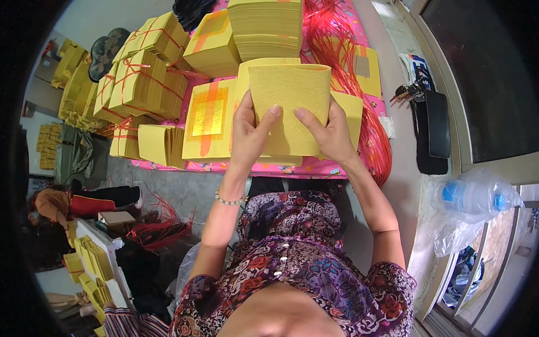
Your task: Organizing and counting stacks of yellow paper bundles tied with red string.
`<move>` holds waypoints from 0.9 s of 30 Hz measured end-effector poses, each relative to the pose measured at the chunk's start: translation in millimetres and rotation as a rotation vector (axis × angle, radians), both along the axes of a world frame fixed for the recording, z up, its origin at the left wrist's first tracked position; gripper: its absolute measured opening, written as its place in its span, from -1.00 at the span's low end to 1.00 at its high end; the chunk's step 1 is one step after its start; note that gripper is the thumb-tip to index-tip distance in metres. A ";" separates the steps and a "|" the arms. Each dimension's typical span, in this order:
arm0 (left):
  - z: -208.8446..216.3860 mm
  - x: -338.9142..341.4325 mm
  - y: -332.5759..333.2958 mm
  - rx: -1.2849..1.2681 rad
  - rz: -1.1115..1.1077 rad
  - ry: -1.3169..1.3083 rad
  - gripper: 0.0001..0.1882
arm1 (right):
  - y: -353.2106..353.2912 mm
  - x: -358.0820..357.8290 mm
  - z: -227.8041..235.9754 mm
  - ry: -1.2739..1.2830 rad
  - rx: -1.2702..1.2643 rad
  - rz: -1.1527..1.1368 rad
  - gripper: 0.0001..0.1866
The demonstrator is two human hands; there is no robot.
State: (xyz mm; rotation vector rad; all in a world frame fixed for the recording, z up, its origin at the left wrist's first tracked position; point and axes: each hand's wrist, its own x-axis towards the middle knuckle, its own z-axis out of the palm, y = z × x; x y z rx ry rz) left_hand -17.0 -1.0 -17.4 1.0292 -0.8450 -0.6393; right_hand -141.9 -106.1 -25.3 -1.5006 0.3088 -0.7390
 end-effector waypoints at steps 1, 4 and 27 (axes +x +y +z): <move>1.4 -1.5 -0.7 0.001 -0.003 0.001 -0.59 | 0.6 -0.2 -1.0 -0.007 -0.001 -0.010 -0.60; 1.9 -3.7 -1.5 -0.010 0.026 0.014 -0.57 | 1.0 1.0 -3.2 -0.001 -0.005 -0.026 -0.61; -12.8 16.7 -19.8 0.238 -0.070 0.162 -0.60 | -20.2 14.4 -1.3 0.155 0.373 0.028 -0.59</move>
